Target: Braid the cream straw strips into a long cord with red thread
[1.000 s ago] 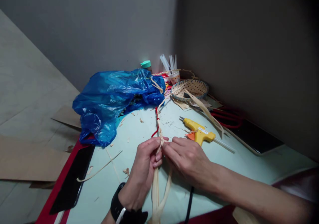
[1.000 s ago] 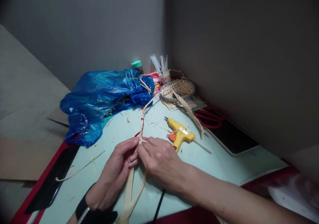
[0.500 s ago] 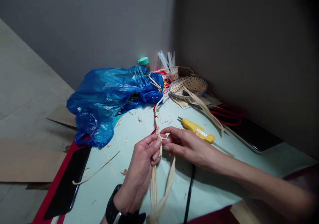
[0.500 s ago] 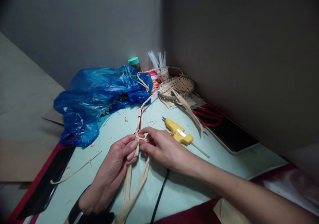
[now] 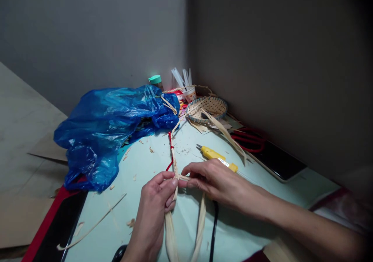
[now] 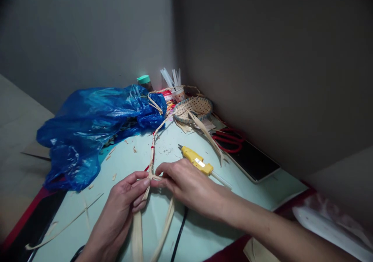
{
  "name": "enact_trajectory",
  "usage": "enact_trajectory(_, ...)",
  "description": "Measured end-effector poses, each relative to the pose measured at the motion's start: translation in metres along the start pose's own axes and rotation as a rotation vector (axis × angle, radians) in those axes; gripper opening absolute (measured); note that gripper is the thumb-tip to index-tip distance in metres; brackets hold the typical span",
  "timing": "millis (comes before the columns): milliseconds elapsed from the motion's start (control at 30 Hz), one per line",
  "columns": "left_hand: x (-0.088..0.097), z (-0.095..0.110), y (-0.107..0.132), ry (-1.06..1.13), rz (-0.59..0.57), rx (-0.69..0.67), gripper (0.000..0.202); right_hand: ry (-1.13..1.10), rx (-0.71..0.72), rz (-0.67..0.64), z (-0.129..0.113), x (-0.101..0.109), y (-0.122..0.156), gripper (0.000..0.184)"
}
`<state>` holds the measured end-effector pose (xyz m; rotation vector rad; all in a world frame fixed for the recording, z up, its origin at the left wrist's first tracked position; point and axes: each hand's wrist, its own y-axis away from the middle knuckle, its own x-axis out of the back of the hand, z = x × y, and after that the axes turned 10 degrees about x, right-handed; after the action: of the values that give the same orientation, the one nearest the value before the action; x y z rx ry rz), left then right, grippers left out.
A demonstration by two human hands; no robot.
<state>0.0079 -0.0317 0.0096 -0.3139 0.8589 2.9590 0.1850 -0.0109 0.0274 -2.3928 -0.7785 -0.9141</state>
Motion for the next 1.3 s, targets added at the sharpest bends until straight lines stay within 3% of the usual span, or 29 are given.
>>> enact_trajectory(100, 0.000, 0.002, 0.000, 0.029, 0.014, 0.017, 0.025, 0.052, 0.009, 0.027, 0.001, 0.007, 0.002, 0.025)
enact_trajectory(200, -0.001, 0.004, 0.001, 0.057, 0.034, 0.008, 0.023, 0.231, -0.048, 0.083, 0.009, 0.029, -0.002, 0.026)
enact_trajectory(300, -0.003, 0.004, 0.002, 0.064, 0.031, -0.008, 0.022, 0.671, -0.179, 0.239, 0.031, 0.060, -0.012, 0.024)
enact_trajectory(333, -0.004, 0.004, 0.002, 0.068, 0.026, -0.014, 0.022, 0.791, -0.242, 0.235, 0.040, 0.069, -0.016, 0.023)
enact_trajectory(433, -0.003, 0.003, 0.001, 0.069, 0.005, -0.008, 0.022, 0.841, -0.411, 0.205, 0.070, 0.085, -0.026, 0.022)
enact_trajectory(567, -0.001, 0.002, -0.002, 0.063, -0.016, -0.003, 0.023, 0.755, -0.406, 0.227, 0.091, 0.086, -0.031, 0.018)
enact_trajectory(700, -0.001, 0.001, -0.003, 0.067, -0.023, -0.008, 0.022, 0.629, -0.303, 0.284, 0.088, 0.090, -0.032, 0.021)
enact_trajectory(767, -0.002, 0.001, -0.003, 0.074, -0.026, -0.011, 0.022, 0.439, -0.206, 0.309, 0.082, 0.092, -0.032, 0.023)
enact_trajectory(900, -0.003, 0.002, -0.002, 0.075, -0.012, -0.012, 0.022, -0.230, -0.063, 0.316, 0.070, 0.086, -0.033, 0.024)
enact_trajectory(1000, -0.003, 0.002, -0.001, 0.077, -0.013, -0.012, 0.023, -0.411, -0.073, 0.285, 0.066, 0.077, -0.035, 0.021)
enact_trajectory(1100, -0.003, 0.003, -0.001, 0.078, -0.014, -0.015, 0.024, -0.256, -0.097, 0.331, 0.068, 0.077, -0.036, 0.017)
enact_trajectory(1300, -0.004, 0.003, -0.002, 0.084, -0.033, -0.018, 0.024, 0.459, -0.159, 0.447, 0.072, 0.111, -0.030, 0.015)
